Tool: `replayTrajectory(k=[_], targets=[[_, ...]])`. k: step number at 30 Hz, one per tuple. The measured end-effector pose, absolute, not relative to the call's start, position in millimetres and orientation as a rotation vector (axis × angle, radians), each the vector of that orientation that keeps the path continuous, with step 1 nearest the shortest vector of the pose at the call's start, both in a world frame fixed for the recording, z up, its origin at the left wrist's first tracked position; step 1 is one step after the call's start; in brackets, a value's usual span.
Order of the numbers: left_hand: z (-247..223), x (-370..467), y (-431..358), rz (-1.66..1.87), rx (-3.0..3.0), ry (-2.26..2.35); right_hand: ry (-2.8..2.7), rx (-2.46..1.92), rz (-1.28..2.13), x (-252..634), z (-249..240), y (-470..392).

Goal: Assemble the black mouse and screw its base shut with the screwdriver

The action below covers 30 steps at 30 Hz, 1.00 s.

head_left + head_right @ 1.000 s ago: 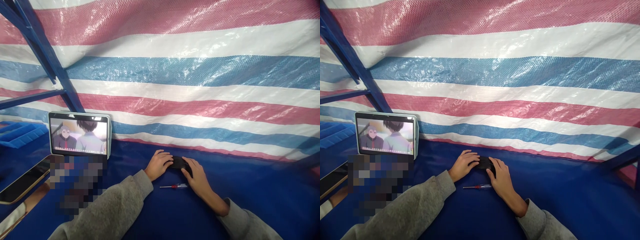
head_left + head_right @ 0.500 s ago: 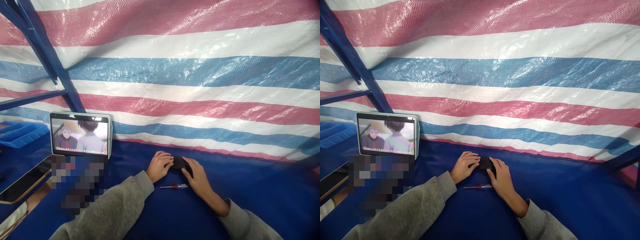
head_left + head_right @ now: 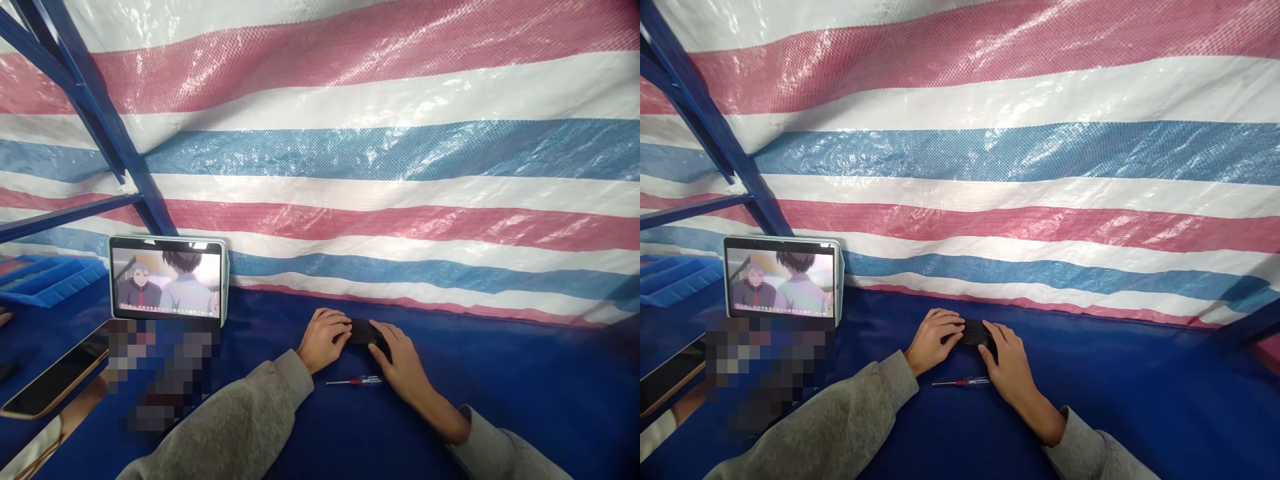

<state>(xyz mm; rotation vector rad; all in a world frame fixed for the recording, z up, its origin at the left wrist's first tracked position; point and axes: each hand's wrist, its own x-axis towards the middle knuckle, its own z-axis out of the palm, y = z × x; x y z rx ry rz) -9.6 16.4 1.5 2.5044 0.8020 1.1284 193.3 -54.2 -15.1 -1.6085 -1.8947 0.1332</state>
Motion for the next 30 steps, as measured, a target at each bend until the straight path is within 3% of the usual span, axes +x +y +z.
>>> replayTrajectory(k=[30], targets=[[10.2, -10.8, 13.0, 0.773, 2.565, 0.838, -1.89, -1.62, 0.181, 193.1, -9.8, -55.0]])
